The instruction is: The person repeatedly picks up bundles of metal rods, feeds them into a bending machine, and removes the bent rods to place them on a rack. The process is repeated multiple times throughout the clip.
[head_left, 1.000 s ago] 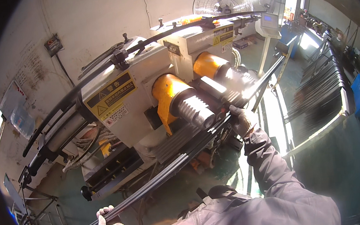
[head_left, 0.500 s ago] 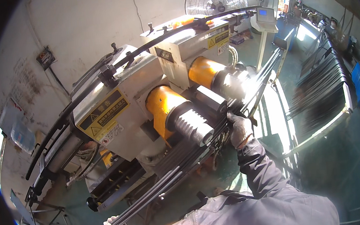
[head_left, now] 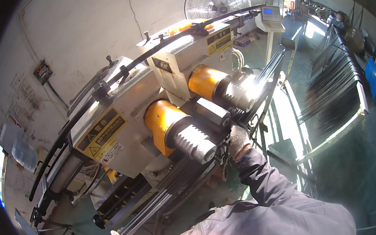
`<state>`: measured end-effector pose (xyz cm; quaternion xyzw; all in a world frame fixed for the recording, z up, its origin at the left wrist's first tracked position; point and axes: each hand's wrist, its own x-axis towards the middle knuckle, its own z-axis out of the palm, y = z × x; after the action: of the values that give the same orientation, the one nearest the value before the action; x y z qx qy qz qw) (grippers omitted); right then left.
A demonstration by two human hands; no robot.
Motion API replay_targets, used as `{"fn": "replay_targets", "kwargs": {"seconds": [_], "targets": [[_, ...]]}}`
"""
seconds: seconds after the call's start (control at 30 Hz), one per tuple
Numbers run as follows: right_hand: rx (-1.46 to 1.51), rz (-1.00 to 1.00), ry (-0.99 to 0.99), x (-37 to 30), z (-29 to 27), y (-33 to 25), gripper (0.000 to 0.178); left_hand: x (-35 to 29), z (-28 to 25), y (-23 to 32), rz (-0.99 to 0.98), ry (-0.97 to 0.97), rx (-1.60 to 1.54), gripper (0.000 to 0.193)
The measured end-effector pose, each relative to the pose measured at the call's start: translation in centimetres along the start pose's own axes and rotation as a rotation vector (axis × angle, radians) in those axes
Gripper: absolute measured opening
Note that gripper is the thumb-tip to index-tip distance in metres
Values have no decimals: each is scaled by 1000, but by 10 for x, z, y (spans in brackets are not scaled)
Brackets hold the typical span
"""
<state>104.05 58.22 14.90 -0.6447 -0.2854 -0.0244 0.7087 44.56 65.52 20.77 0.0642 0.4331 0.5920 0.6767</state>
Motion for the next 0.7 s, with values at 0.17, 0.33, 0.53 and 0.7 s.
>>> {"fn": "replay_targets", "kwargs": {"seconds": [0.17, 0.33, 0.53, 0.7], "targets": [[95, 564, 11, -2, 8, 39, 42, 15, 15, -25, 76, 60, 192, 50], [31, 258, -86, 14, 9, 55, 31, 25, 8, -14, -249, 162, 190, 50], [0, 351, -79, 10, 13, 72, 25, 39, 5, -25, -23, 140, 148, 37], [288, 319, 25, -6, 27, 89, 27, 41, 9, -45, 105, 21, 242, 35]]}}
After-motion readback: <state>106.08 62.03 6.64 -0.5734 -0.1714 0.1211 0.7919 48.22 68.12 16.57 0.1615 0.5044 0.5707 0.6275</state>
